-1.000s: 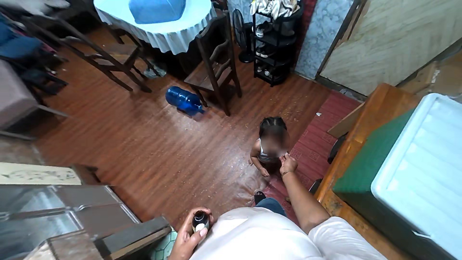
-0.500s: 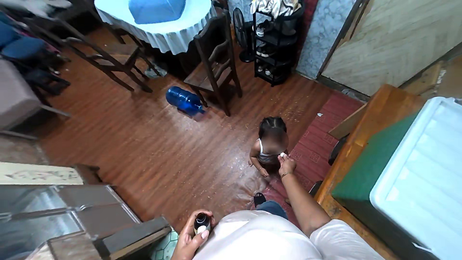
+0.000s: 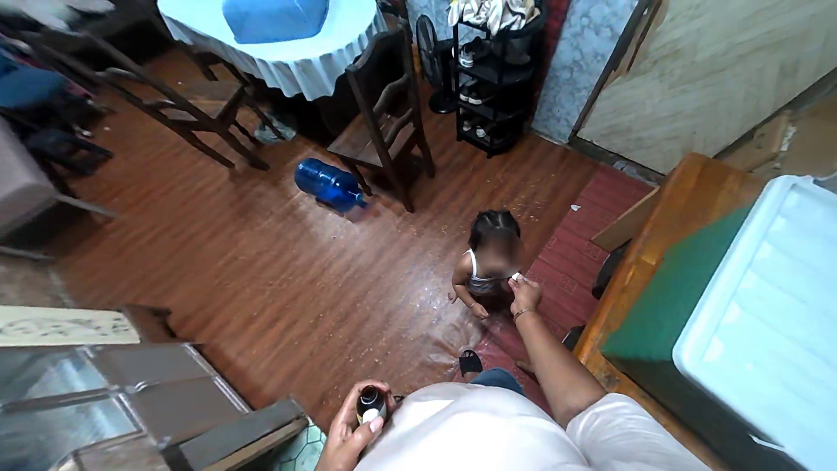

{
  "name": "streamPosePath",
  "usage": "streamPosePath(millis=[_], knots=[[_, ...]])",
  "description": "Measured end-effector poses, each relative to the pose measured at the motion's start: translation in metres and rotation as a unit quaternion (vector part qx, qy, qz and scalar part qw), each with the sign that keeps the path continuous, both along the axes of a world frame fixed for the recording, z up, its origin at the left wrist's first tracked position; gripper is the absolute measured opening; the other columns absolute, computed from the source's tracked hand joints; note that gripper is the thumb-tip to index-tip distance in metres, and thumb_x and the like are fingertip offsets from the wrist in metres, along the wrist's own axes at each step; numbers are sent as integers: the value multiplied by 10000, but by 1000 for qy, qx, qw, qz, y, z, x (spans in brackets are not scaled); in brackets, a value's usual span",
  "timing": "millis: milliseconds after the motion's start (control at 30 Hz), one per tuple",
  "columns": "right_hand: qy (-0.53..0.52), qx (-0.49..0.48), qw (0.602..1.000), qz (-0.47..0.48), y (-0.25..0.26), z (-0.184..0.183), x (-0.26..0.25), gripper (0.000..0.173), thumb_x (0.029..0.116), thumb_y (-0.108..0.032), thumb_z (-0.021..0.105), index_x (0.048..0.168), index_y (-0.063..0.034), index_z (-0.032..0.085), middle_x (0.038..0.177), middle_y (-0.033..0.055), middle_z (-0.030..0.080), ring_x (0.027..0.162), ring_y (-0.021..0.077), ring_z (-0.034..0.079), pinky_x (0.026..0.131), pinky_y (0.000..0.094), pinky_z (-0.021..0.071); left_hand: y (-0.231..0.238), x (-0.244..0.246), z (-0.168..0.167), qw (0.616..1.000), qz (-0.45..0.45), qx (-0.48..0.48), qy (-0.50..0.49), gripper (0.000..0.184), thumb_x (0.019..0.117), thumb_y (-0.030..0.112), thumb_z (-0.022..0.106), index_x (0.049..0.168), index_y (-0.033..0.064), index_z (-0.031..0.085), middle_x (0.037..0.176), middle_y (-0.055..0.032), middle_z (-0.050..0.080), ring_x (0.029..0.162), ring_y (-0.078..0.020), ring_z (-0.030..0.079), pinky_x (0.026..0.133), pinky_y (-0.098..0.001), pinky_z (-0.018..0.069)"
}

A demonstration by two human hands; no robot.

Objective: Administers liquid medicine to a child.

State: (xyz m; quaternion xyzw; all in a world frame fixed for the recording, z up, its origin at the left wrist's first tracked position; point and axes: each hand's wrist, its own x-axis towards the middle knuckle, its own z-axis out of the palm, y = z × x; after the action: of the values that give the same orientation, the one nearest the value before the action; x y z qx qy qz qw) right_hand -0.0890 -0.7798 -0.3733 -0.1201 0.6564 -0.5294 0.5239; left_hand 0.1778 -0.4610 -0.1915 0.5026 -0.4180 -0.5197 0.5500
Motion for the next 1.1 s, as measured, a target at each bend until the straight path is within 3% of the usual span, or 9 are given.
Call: streamPosePath(millis=[267, 433, 567, 667, 767, 867, 1100], knots=[[32, -1, 999, -7, 5, 11, 19, 323, 1030, -29, 581, 1295, 135, 495, 1212, 268, 595, 976, 262, 694, 891, 349, 591, 17, 41, 10, 999, -3, -31, -23, 444, 934, 450, 697, 1319, 242, 620, 1118, 27, 714, 977, -85, 678, 876, -251, 564], [51, 4, 998, -27, 8, 5, 26, 325, 1032, -89, 610, 1284, 107, 553, 1188, 249, 627, 955, 248, 694, 876, 345, 587, 27, 62, 12, 999, -1, -47, -14, 443, 936, 437, 700, 1323, 236, 619, 1122, 20, 712, 989, -91, 675, 882, -250, 561], [62, 26, 998, -12, 14, 3, 34, 378, 1049, -164, 597, 1341, 65, 526, 1221, 246, 595, 947, 285, 649, 830, 416, 567, 32, 73, 10, 999, -1, -53, -12, 444, 937, 439, 699, 1324, 238, 617, 1126, 21, 710, 993, -88, 674, 882, -248, 561], [49, 20, 998, -22, 17, -5, 39, 353, 1054, -136, 573, 1353, 31, 487, 1039, 173, 573, 764, 206, 616, 694, 349, 564, 35, 76, 8, 999, 10, -52, -3, 438, 932, 427, 705, 1319, 238, 620, 1124, 19, 713, 982, -91, 680, 872, -249, 567], [30, 8, 999, -40, 17, -11, 41, 352, 1049, -96, 564, 1369, 2, 456, 935, 122, 566, 683, 148, 593, 641, 306, 546, 36, 78, 8, 998, 9, -53, 10, 435, 935, 405, 705, 1324, 230, 618, 1135, 12, 711, 989, -96, 681, 879, -249, 564], [24, 20, 999, -35, 17, -5, 41, 373, 1053, -90, 554, 1401, -15, 441, 918, 113, 567, 667, 141, 594, 624, 293, 540, 36, 79, 7, 999, 6, -45, 14, 438, 934, 396, 709, 1329, 231, 616, 1133, 12, 710, 999, -95, 677, 891, -252, 561], [30, 22, 999, -15, 15, 4, 42, 269, 1054, -79, 548, 1292, 31, 491, 895, 113, 573, 657, 137, 601, 631, 286, 552, 29, 75, 5, 999, -1, -42, 3, 444, 929, 427, 709, 1322, 243, 617, 1132, 19, 709, 992, -93, 676, 886, -252, 561]])
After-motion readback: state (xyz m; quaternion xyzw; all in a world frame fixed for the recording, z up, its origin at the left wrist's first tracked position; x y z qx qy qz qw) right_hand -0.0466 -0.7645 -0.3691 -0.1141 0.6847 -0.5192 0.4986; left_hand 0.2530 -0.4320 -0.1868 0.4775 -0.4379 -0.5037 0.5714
